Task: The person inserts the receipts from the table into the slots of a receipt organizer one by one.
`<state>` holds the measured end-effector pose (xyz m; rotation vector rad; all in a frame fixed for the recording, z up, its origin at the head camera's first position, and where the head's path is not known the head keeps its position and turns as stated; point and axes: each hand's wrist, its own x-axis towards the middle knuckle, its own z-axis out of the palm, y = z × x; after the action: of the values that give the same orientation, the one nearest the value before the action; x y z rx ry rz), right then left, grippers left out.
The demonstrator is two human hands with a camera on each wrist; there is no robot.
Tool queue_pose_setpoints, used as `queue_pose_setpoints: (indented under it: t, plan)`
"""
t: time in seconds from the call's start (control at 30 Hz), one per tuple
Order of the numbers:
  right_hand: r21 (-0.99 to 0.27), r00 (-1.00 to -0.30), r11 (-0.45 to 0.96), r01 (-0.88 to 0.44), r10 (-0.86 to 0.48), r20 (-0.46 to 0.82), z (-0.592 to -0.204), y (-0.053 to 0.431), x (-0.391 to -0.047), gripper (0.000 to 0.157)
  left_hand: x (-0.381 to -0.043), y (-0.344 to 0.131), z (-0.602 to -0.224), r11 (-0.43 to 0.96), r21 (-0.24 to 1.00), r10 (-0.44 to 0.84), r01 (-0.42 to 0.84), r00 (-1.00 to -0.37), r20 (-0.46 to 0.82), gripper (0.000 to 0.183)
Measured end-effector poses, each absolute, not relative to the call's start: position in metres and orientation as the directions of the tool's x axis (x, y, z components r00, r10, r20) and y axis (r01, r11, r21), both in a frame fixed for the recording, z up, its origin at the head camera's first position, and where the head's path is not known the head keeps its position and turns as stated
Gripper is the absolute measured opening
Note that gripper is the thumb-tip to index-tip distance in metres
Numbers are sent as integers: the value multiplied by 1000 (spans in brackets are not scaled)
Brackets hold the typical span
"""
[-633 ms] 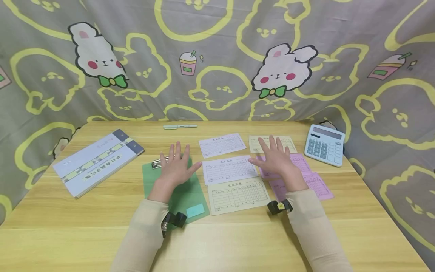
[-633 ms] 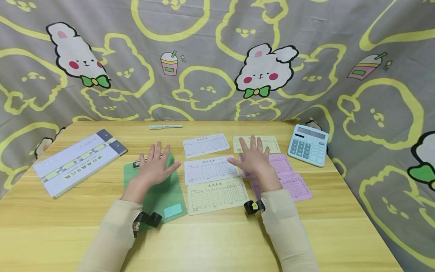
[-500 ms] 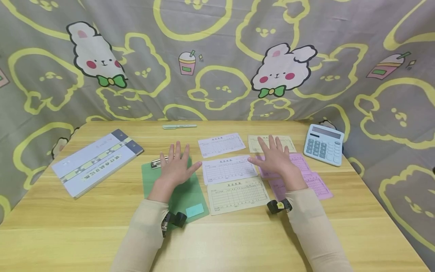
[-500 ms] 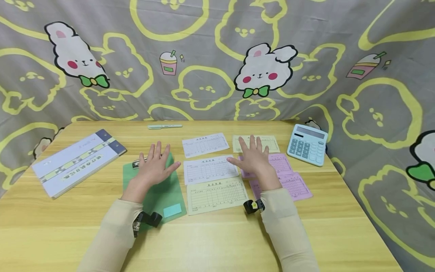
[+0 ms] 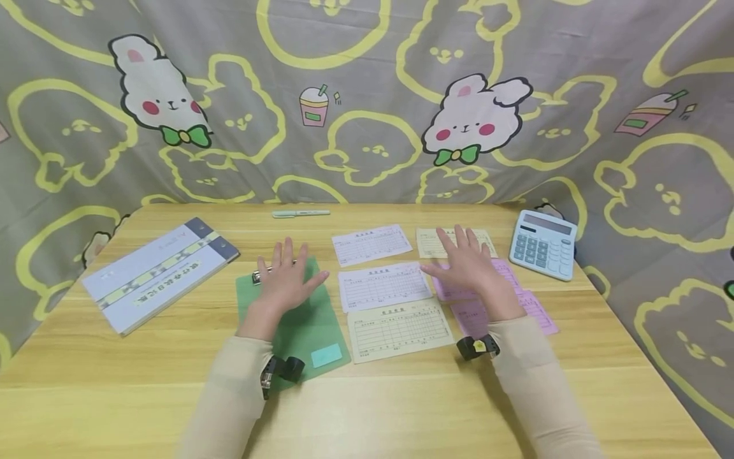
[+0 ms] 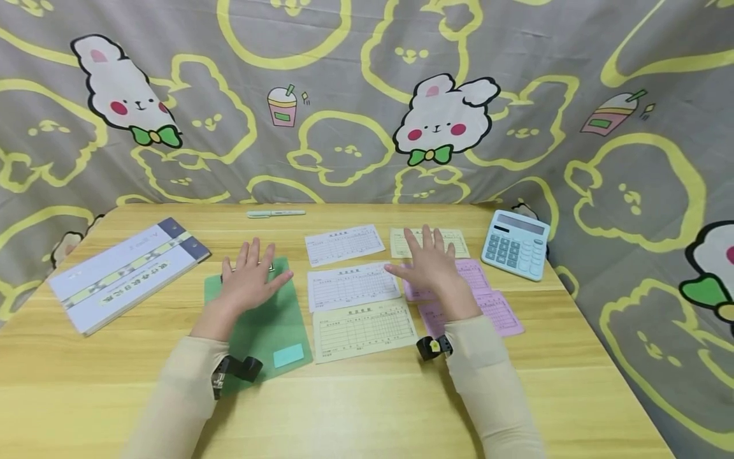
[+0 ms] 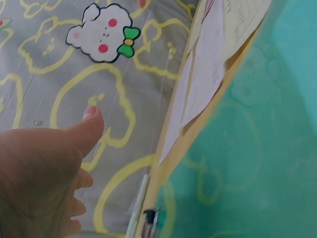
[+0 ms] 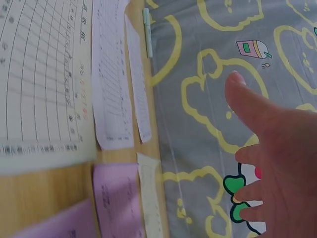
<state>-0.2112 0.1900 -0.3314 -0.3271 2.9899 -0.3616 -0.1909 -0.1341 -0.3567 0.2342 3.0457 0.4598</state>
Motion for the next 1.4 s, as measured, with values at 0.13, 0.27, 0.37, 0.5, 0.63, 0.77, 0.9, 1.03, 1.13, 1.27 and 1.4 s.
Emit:
queue_pose_setpoints:
  t: [0.13,0.27,0.37,0.5,0.63,0.77,0.9,1.03,1.13,1.27,1.4]
  plan:
    - [-231,-964,942,-244,-260,-45,-326,199,-210,87,-193,-151,-351,939,323,136,120,-990,-29,78]
    - [-272,-956,920,-284,-293,6,-322,216,-205,85,-197,-169,-347,927,363,111,98,-994,-15,79]
    - [-316,-952,900,-300,-302,43,-320,231,-198,84,-200,-182,-348,914,395,98,95,-995,13,80]
    - [-367,-949,876,-313,-307,74,-321,255,-187,80,-205,-193,-354,886,447,105,123,-992,65,78]
    - [-454,-945,831,-321,-312,97,-326,282,-177,73,-209,-202,-362,813,561,142,155,-988,68,74]
    - [-542,-962,800,-258,-267,63,-336,310,-168,71,-213,-209,-371,699,697,192,161,-981,35,69]
    - [-597,-975,783,-174,-223,-8,-348,330,-161,71,-216,-214,-383,650,741,209,170,-977,40,64]
    - [-639,-977,757,-137,-209,-38,-360,345,-159,66,-219,-217,-397,639,750,184,168,-981,64,60]
    - [-658,-981,743,-122,-190,-33,-371,353,-160,62,-220,-217,-404,635,751,151,180,-983,109,57]
    - [-673,-985,733,-105,-168,-30,-387,363,-161,59,-219,-216,-411,633,745,108,211,-977,185,50]
    - [-686,-986,719,-115,-168,-11,-398,368,-161,55,-217,-216,-416,660,714,85,231,-968,235,42]
